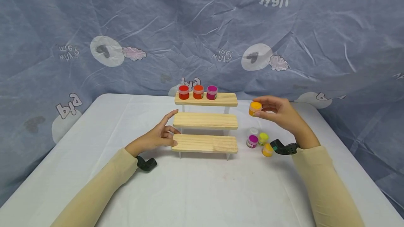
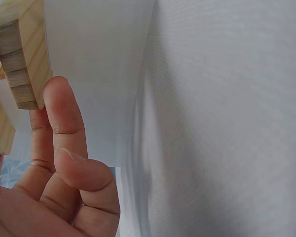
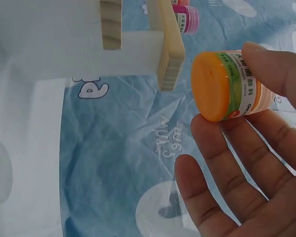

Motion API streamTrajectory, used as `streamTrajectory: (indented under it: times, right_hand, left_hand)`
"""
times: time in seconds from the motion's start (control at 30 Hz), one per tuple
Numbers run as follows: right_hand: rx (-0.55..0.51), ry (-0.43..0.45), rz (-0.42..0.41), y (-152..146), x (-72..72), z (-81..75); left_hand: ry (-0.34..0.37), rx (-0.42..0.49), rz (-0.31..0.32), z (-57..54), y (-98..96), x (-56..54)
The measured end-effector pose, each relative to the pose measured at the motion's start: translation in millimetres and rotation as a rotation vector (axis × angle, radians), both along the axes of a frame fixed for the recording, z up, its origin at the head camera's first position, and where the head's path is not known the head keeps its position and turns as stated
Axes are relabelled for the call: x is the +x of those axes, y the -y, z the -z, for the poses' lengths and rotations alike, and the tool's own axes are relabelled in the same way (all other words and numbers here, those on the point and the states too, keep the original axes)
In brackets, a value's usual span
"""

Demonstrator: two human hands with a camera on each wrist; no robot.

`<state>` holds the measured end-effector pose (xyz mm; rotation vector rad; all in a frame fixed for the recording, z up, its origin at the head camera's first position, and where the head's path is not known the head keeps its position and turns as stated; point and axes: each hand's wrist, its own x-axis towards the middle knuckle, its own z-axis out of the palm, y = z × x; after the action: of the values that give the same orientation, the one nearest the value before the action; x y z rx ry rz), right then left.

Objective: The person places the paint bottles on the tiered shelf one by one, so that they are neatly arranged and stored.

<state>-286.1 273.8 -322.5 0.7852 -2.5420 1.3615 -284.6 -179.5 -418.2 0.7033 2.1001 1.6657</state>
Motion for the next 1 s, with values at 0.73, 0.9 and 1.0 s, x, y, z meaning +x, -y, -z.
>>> streamTrajectory:
  times: [0.73,0.9,1.0]
  right_hand:
    - [-0.005,0.061,-0.015,55.0,-37.9,-15.3]
    - [-0.008,0.056,-0.001,64.4,-46.0,-13.0]
    - [0.000,0.048,0.014,69.5,-50.1,-11.8]
  left_hand:
    - [0.006,0.007,0.004,0.7,0.4,-1.8]
    - [0.011,0.016,0.006,0.9,0.6,-2.5]
    - [0.010,0.015,0.007,1.0,0.8,-2.3]
